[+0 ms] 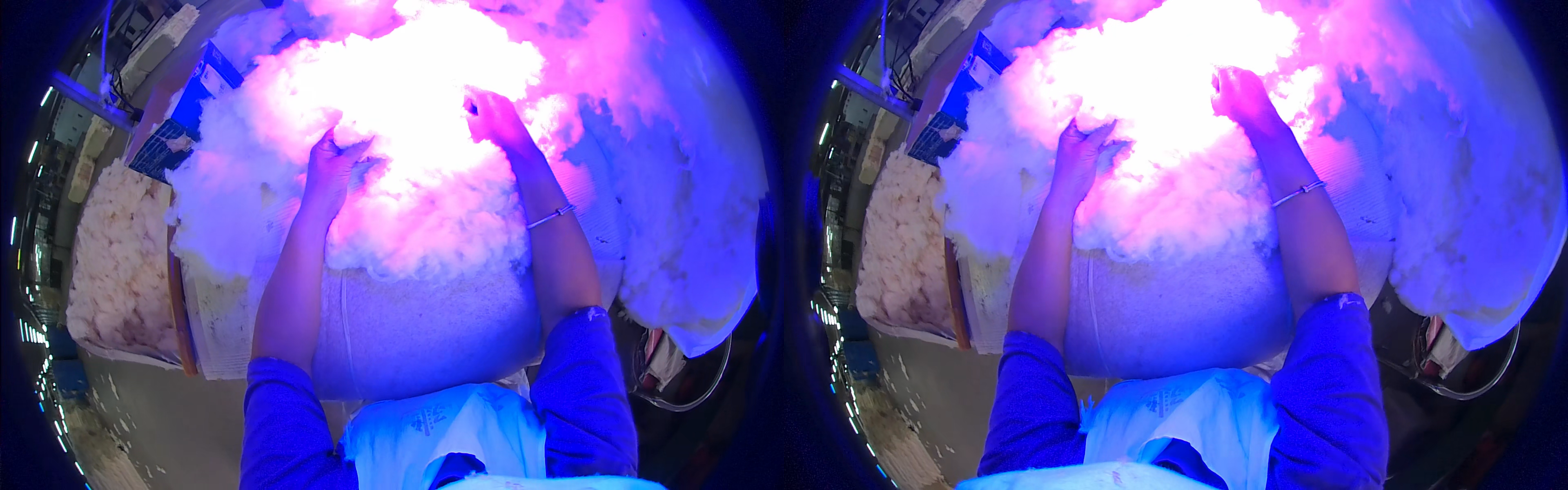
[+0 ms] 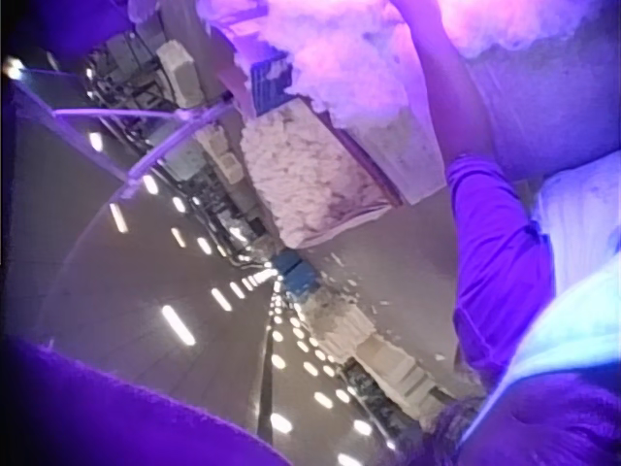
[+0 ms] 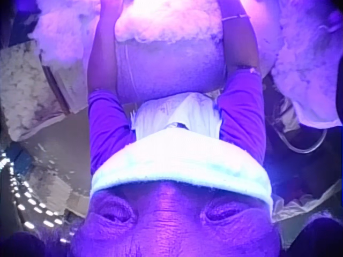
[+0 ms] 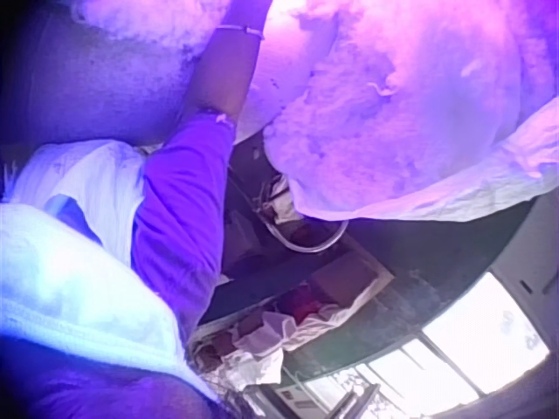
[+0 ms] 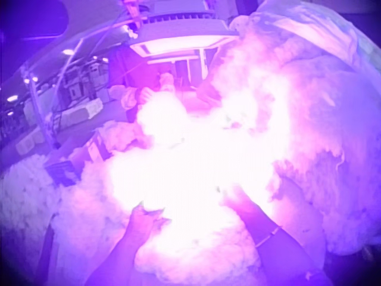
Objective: The person repeatedly picks up small tufts of white cotton from a large pile, separates them by hand, and places them back onto the pile. The hands work continuously to fluff and sort the cotton under a bright light source.
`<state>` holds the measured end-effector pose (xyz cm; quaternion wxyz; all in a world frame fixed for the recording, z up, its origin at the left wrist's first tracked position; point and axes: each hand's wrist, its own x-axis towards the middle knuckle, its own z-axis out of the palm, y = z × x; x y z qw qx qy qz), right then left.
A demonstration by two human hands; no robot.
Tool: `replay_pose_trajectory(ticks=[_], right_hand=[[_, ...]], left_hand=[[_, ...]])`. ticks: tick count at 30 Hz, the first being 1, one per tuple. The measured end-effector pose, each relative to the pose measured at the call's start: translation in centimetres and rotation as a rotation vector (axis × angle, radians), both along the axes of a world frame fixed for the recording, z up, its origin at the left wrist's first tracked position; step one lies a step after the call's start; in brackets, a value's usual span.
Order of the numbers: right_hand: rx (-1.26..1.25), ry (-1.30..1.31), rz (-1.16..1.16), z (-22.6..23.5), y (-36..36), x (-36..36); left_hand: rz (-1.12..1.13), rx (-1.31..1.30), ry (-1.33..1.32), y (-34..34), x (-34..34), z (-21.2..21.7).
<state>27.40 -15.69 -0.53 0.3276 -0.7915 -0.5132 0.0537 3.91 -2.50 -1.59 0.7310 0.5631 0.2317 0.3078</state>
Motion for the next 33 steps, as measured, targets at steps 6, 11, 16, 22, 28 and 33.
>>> replay_pose_trajectory(ticks=[6,11,16,22,28,33], right_hand=[[0.572,0.337,0.383,4.3,-0.1,-8.0],[0.479,0.136,0.284,3.9,1.2,-10.3],[0.466,0.128,0.311,2.8,1.7,-9.8],[0.497,0.128,0.299,2.5,1.8,-9.9],[0.568,0.26,0.27,2.6,1.6,-9.3],[0.668,0.495,0.139,3.4,0.8,-6.8]], left_hand=[[-0.053,0.012,0.091,-0.3,0.3,0.5],[-0.027,0.07,0.132,-0.4,0.5,0.0],[0.104,0.429,0.2,-1.2,0.7,0.1],[0.097,0.768,0.304,-1.5,0.1,0.9],[0.093,0.518,0.223,-1.8,0.5,0.7],[0.106,0.24,0.203,-1.3,1.0,0.4]])
